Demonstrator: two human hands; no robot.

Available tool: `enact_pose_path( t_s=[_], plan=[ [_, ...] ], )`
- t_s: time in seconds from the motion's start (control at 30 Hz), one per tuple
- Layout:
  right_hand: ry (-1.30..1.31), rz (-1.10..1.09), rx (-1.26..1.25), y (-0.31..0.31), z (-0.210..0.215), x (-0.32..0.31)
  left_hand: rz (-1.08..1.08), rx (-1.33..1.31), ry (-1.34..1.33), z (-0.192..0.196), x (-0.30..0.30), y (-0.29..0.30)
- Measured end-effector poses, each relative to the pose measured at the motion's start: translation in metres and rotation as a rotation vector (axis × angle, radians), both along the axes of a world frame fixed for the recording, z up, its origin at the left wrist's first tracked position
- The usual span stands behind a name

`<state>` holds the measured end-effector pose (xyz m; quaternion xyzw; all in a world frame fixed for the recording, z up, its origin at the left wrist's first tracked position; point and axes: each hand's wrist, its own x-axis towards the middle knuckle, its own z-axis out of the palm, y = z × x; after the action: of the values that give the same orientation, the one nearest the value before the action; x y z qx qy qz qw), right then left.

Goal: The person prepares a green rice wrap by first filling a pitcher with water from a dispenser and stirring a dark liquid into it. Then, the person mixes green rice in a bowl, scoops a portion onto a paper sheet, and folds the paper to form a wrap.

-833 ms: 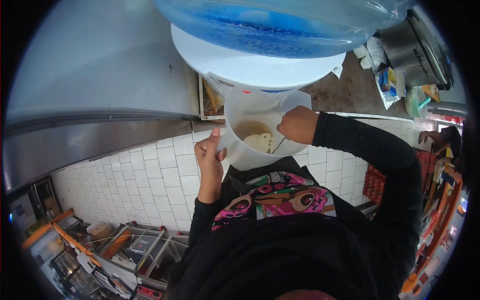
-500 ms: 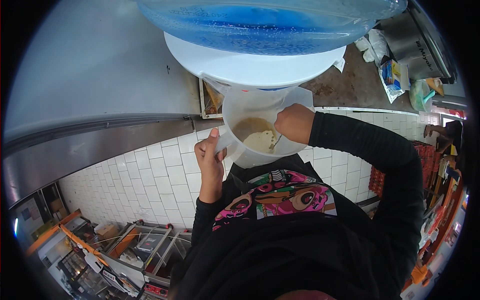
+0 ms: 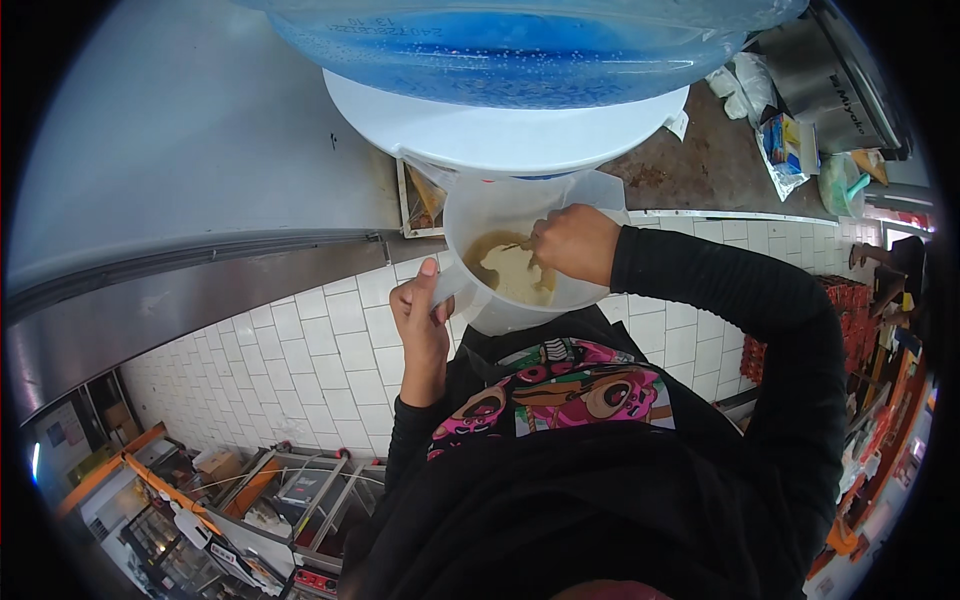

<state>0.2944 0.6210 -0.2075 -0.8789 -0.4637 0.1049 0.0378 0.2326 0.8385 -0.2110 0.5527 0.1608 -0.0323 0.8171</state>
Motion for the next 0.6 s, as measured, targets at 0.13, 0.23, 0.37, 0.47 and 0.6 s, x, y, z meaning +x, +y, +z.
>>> enact_pose_path(
  t_s=[0.13,0.23,0.37,0.47,0.6],
  plan=[
    [0.068,0.003,-0.076,-0.004,0.003,0.000,0.020,0.007,-0.029,-0.002,-0.001,0.000],
    [0.118,-0.006,0.023,-0.012,0.006,0.002,0.030,-0.004,-0.024,-0.004,-0.001,0.001],
    [0.268,0.034,-0.015,-0.009,0.021,0.003,0.039,-0.012,-0.018,-0.002,0.000,0.000],
    [0.404,0.043,-0.093,-0.008,0.022,0.007,0.044,-0.015,-0.025,-0.004,0.000,0.000],
    [0.575,-0.040,-0.026,-0.008,0.025,0.006,0.044,-0.004,-0.007,-0.002,-0.001,0.000]
  ],
)
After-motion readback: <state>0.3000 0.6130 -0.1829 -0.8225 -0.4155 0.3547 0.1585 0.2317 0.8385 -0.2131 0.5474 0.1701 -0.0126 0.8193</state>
